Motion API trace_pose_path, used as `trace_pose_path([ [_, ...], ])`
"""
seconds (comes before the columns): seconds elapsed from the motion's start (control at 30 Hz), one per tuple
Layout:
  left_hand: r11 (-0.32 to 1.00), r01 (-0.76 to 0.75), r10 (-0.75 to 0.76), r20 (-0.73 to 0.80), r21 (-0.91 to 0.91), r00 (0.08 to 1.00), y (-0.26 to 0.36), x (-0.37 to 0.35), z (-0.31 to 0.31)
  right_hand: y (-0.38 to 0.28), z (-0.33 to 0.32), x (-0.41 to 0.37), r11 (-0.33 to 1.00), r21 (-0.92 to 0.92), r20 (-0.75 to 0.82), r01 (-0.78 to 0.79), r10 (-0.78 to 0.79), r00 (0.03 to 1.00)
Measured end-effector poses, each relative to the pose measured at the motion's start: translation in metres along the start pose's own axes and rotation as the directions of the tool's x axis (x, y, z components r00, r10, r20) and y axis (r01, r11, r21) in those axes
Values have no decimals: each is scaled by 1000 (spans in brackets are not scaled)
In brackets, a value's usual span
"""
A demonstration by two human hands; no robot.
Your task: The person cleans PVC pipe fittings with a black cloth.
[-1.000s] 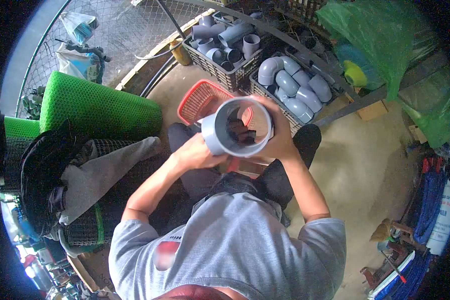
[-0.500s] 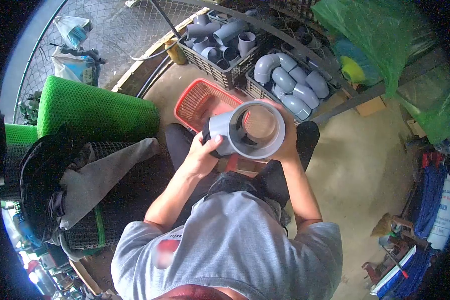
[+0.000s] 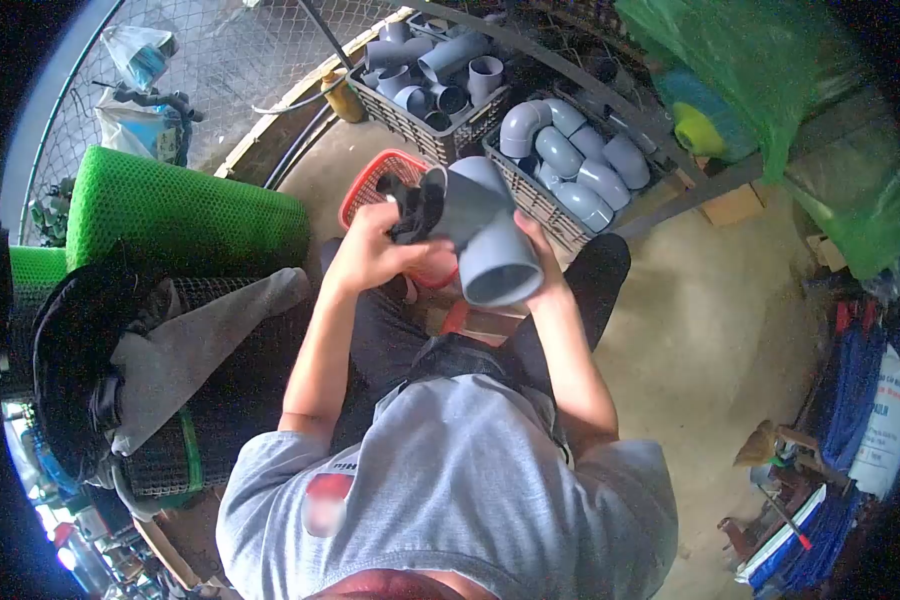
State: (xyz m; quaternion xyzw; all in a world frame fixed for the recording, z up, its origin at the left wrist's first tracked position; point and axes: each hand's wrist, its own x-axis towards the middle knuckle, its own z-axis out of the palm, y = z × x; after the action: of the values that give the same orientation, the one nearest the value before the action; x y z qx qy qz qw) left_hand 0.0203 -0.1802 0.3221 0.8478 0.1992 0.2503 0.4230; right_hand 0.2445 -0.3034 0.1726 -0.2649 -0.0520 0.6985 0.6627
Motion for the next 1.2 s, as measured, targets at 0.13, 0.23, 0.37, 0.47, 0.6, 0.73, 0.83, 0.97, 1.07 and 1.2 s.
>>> trace_pose_path([
  [0.13,978,99,-193,-616,-184,764,7,-1,12,8,42,11,991,61,-99,116,-109,989],
  [0.23,970,67,-224,-756,-233,615,24,-11,41,15,51,20,973,99,-197,210,-188,962],
  [0.37,995,43,17,-586,88,810,17,-20,97,22,77,16,965,51,-197,257,-243,950],
  [0.47,989,-68,100,-255,133,962,0,-27,110,18,91,-2,988,76,-151,133,-120,981],
  [0.6,977,-92,124,-159,192,979,16,-23,91,6,106,-18,990,-7,-159,143,-142,977],
  [0.73,944,17,144,-458,329,877,41,-10,74,5,86,1,961,66,-91,269,-263,960],
  [0.83,987,-24,-76,-595,-158,800,35,7,58,13,74,10,948,40,-191,317,-304,933],
  [0.97,985,11,-120,-634,-173,764,49,11,40,32,54,18,935,195,-170,297,-266,949],
  [1.07,985,-26,-52,-430,-173,901,44,5,47,33,59,13,936,208,-102,283,-267,958],
  [1.2,964,-94,84,53,247,995,17,-21,67,24,64,1,975,175,-117,133,-113,987],
])
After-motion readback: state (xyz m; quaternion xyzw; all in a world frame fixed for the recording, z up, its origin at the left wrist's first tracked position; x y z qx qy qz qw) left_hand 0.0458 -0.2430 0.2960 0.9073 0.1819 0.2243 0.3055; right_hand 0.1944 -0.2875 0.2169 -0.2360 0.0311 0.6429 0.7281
